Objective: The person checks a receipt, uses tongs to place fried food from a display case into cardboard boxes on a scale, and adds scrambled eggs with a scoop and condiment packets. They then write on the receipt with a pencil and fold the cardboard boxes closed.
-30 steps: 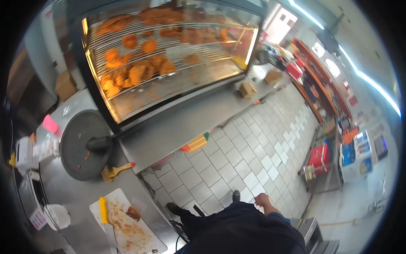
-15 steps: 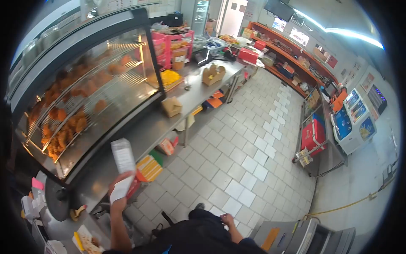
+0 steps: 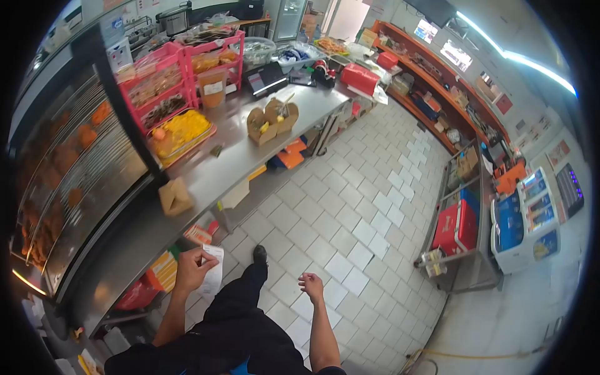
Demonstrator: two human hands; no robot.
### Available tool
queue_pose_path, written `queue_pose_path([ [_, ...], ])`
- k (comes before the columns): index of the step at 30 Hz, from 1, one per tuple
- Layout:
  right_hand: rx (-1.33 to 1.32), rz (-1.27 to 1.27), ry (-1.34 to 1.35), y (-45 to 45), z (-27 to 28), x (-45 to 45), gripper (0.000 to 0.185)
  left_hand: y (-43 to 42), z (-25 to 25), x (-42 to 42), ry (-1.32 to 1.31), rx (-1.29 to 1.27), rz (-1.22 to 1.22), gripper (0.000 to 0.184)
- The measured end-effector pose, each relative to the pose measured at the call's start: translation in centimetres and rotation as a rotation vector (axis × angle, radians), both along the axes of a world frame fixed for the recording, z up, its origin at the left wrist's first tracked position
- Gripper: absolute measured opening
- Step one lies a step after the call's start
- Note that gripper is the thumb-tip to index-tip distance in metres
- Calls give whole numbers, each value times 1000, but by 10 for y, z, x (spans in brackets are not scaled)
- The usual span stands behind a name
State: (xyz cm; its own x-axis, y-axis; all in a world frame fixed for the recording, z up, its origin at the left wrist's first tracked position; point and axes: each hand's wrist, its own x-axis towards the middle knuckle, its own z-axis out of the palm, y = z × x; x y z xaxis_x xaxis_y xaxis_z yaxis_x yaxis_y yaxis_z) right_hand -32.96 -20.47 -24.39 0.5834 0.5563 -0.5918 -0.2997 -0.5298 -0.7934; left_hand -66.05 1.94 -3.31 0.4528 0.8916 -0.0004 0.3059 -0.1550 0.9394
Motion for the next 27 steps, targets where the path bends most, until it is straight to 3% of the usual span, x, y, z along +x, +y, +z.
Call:
queue_pose_path([
  [1, -7, 7, -10, 18, 1, 22, 32, 20, -3, 21, 77, -8, -30, 17],
  [4, -110, 24, -55, 33, -7, 78, 32, 81, 2, 108, -95, 26, 33, 20],
  [5, -164, 36, -40, 21, -12, 94, 32, 100, 18, 132, 46, -44, -12, 17],
  [8, -380, 14, 15, -1, -22, 135, 31, 146, 83, 222, -402, -119, -308, 50],
  [9, -390, 16, 29, -10, -21, 142, 31, 158, 99, 248, -389, -130, -306, 50],
  [11, -343, -261, 139, -9, -18, 163, 32, 186, 120, 304, -463, -77, -399, 65],
  [15, -284, -319, -24, 66, -3, 258, 26, 258, 75, 429, -334, -55, -459, 71],
  [16, -211, -278, -84, 99, -2, 295, 24, 279, 41, 470, -346, -117, -360, 71],
  [18, -127, -62, -474, 213, 24, 379, 28, 330, -20, 534, -353, -181, -221, 72],
  [20, 95, 26, -537, 368, 76, 443, 24, 380, -70, 581, -140, 224, 177, 71],
  [21, 181, 151, -667, 441, 78, 475, 20, 390, -84, 593, -127, 200, 232, 71],
  [23, 439, 383, -735, 587, 123, 487, 19, 408, -109, 604, 356, 395, 555, 72],
  [24, 510, 493, -642, 644, 127, 486, 19, 404, -96, 608, 477, 391, 631, 74],
  [27, 802, 1013, -957, 765, 143, 457, 22, 409, -89, 616, 655, 340, 825, 83],
])
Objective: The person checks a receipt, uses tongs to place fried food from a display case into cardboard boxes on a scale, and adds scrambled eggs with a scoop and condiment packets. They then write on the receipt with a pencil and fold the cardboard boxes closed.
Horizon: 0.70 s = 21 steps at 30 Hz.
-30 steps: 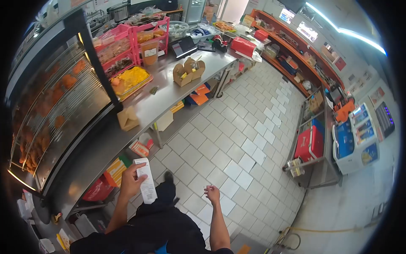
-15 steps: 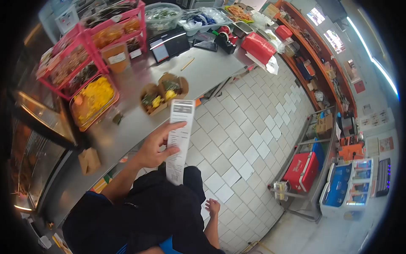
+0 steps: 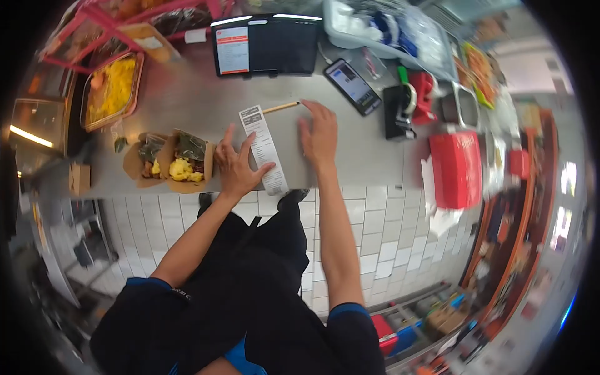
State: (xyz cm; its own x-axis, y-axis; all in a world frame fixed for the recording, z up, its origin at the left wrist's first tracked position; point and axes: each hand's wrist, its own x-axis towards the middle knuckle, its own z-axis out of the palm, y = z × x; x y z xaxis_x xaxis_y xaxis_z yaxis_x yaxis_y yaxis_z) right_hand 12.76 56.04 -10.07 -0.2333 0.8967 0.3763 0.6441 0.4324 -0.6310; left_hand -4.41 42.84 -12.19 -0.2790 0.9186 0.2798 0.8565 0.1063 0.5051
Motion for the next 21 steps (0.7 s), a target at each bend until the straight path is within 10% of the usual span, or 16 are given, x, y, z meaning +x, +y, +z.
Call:
queue_pose_path([
  [4, 26, 429, -335, 63, -16, -8, 15, -7, 7, 6, 101, -265, -52, 100],
  [8, 71, 300, -262, 71, -23, 12, 7, 11, 4, 16, 80, -319, 88, 106],
  [10, -495, -14, 207, 45, 0, 16, 5, 18, 5, 18, 20, -281, 182, 105],
  [15, -728, 186, 856, -44, -24, -19, 10, 17, 5, 18, 125, -347, 146, 101],
  [21, -360, 234, 440, -45, -40, -26, 12, 14, 10, 17, 7, -369, 122, 100],
])
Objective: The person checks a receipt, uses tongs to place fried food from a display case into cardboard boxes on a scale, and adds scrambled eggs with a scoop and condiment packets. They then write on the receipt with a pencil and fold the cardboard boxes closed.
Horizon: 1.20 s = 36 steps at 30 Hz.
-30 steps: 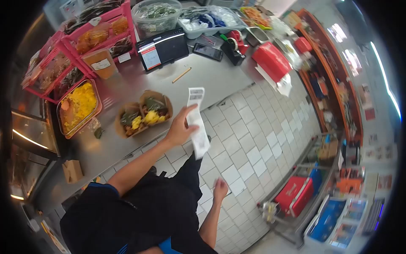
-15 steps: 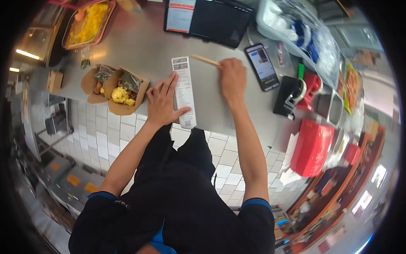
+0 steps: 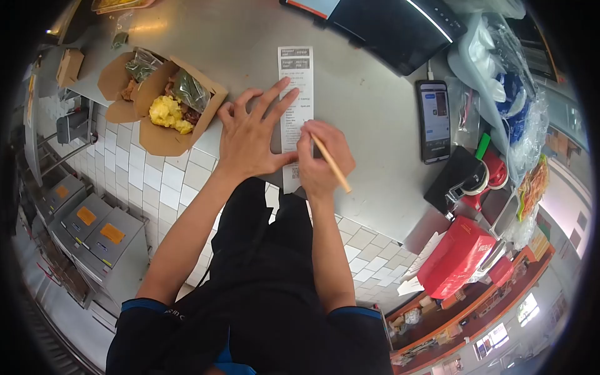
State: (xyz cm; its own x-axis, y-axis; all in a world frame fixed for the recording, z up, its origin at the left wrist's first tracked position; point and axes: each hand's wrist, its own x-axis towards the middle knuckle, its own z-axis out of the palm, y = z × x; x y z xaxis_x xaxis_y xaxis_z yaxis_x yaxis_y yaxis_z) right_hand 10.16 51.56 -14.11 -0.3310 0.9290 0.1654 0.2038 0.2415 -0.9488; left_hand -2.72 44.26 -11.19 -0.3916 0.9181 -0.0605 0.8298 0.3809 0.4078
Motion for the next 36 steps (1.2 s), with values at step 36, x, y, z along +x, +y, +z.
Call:
queue_pose_path([
  [36, 156, -40, -83, -4, -20, 26, 16, 2, 2, -3, 28, 32, -17, 112],
])
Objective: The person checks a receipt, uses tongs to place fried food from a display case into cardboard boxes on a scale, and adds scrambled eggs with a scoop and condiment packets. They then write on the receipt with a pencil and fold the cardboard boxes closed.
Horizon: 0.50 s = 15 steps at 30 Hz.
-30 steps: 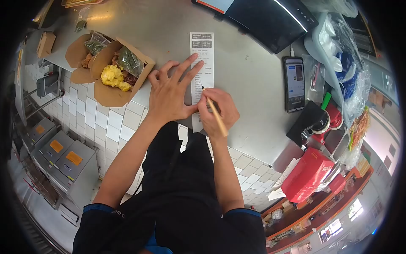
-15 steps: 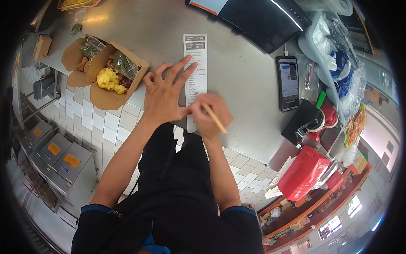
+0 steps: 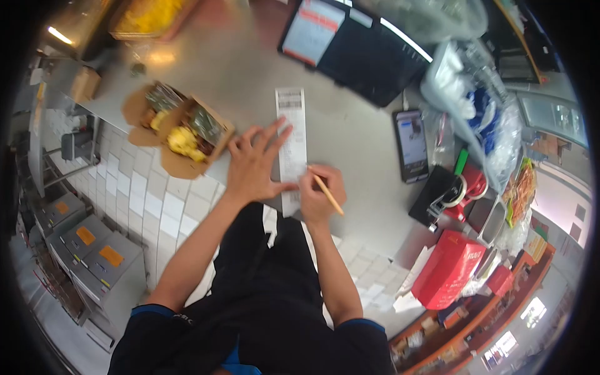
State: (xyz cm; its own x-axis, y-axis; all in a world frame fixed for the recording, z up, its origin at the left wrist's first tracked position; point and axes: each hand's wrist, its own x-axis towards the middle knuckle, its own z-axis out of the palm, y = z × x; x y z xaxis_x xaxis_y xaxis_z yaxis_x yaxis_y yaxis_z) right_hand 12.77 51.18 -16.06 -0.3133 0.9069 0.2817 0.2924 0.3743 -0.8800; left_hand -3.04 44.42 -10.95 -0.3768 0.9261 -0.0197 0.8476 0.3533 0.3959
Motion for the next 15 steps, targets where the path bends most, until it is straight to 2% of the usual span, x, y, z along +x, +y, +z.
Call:
queue_pose_path([
  [1, -136, -158, 49, 7, 3, -4, 18, -2, 0, 2, 9, -5, 4, 115],
  [2, -96, -148, 111, 11, 25, -11, 18, -1, -2, 2, 23, -5, 11, 117],
  [4, -331, -26, -28, 15, 76, -18, 31, 1, 2, 4, 38, 14, 17, 125],
  [5, -294, -14, 8, 22, 83, -20, 31, 3, 1, 5, 75, 51, 25, 125],
  [7, -210, 199, -447, 42, 75, -22, 47, 3, 5, 9, -30, -9, 61, 127],
  [9, -32, 244, -510, 54, 54, -17, 52, -20, 24, 17, -84, 168, 44, 117],
  [11, 156, 177, -554, 58, 51, -14, 51, -68, 46, 21, -43, 166, -73, 95],
  [13, 136, 199, -529, 62, 75, -17, 48, -123, 78, 16, -232, 251, 36, 72],
  [14, 75, 204, -521, 56, 92, -18, 45, -152, 69, 11, -415, 281, 217, 50],
  [15, 83, 215, -513, 56, 113, -25, 45, -183, 63, 9, -440, 343, 413, 35],
])
